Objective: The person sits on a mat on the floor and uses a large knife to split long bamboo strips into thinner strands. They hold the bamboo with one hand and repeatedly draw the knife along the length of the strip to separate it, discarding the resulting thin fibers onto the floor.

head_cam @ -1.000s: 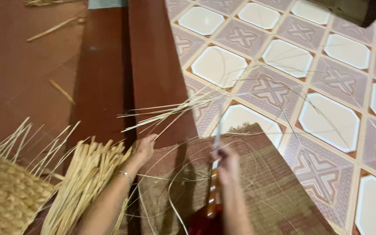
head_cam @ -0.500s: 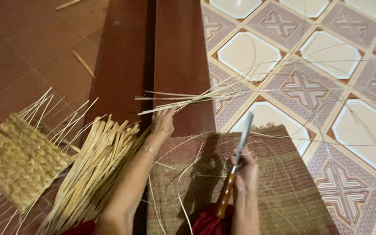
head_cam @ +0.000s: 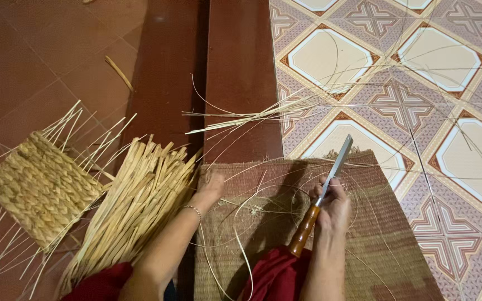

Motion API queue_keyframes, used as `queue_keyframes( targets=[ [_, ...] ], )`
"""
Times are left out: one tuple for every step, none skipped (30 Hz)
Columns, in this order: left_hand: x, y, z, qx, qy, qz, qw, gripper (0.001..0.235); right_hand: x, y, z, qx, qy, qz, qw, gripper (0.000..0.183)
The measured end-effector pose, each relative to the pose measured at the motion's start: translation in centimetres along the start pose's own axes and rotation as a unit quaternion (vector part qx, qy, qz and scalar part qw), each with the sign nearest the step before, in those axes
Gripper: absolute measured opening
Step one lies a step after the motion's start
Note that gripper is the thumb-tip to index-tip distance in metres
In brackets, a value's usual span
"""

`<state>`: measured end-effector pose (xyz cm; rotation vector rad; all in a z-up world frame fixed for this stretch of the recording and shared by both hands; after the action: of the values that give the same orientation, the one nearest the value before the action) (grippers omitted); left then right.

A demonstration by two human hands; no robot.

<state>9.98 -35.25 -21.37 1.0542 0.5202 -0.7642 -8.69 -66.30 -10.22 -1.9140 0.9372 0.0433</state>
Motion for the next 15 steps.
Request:
queue_keyframes(
  targets=[
    [-0.4,1.1,1.1,0.092,-0.069,0.121,0.986,0.014,-0.6,-0.1,0.0,-0.002,0.002,0.027,1.0,0.014],
    [-1.3,2.0,2.7,0.181,-0.136,0.238,0.945,0.031,-1.1,-0.2,0.0,-0.003,0.003,0.053,0.999,0.014],
    [-2.6,2.9,4.3,0.266,-0.2,0.35,0.876,0.054,-1.3,-1.0,-0.3,-0.021,0.013,0.024,0.999,0.015],
    [-2.5,3.1,3.9,0.18,-0.151,0.253,0.938,0.041,-1.5,-1.7,-0.6,-0.039,0.023,-0.006,0.999,0.015],
    [-2.9,3.0,3.7,0.092,-0.1,0.148,0.98,0.031,-1.8,-2.3,-1.0,-0.055,0.034,-0.033,0.997,0.017],
    [-3.8,2.7,3.6,0.0,-0.047,0.04,0.998,0.025,-2.2,-3.1,-1.1,-0.056,0.032,-0.071,0.995,0.017],
    [-5.2,3.7,4.5,-0.041,-0.075,0.059,0.995,0.019,-2.6,-4.2,-1.1,-0.058,0.029,-0.11,0.992,0.018],
    [-6.8,4.7,5.3,-0.082,-0.103,0.078,0.988,0.017,-3.2,-5.2,-1.0,-0.06,0.026,-0.148,0.987,0.019],
    [-8.6,6.0,6.3,-0.123,-0.131,0.1,0.979,0.019,-3.9,-6.2,-0.8,-0.06,0.009,-0.181,0.982,0.023],
    [-10.3,7.0,7.0,-0.169,-0.158,0.088,0.969,0.02,-4.9,-7.1,-0.6,-0.06,-0.007,-0.213,0.975,0.028],
    [-11.9,7.9,7.6,-0.215,-0.184,0.075,0.956,0.026,-5.8,-8.2,-0.1,-0.061,-0.025,-0.245,0.967,0.032],
    [-13.3,8.7,7.9,-0.26,-0.209,0.062,0.941,0.033,-6.7,-9.3,0.6,-0.086,-0.046,-0.267,0.959,0.034],
    [-14.8,9.1,7.9,-0.267,-0.227,0.061,0.935,0.03,-7.6,-10.3,1.4,-0.111,-0.068,-0.289,0.948,0.037],
    [-16.2,9.3,7.7,-0.274,-0.245,0.06,0.928,0.026,-8.6,-11.2,2.1,-0.137,-0.089,-0.311,0.936,0.039],
    [-17.3,9.4,7.4,-0.281,-0.262,0.06,0.921,0.023,-9.6,-12.2,3.0,-0.142,-0.113,-0.328,0.927,0.044]
  ],
)
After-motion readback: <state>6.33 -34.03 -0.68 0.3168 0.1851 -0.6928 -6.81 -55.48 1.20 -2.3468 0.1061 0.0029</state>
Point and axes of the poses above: each hand's wrist, its own x-axis towards the middle knuckle, its own y-axis out of the back of the hand, z = x × y, the point moved 5 cm from there along x, towards the middle knuckle, and after that the axes turned 5 degrees about -z, right-handed, at the moved point
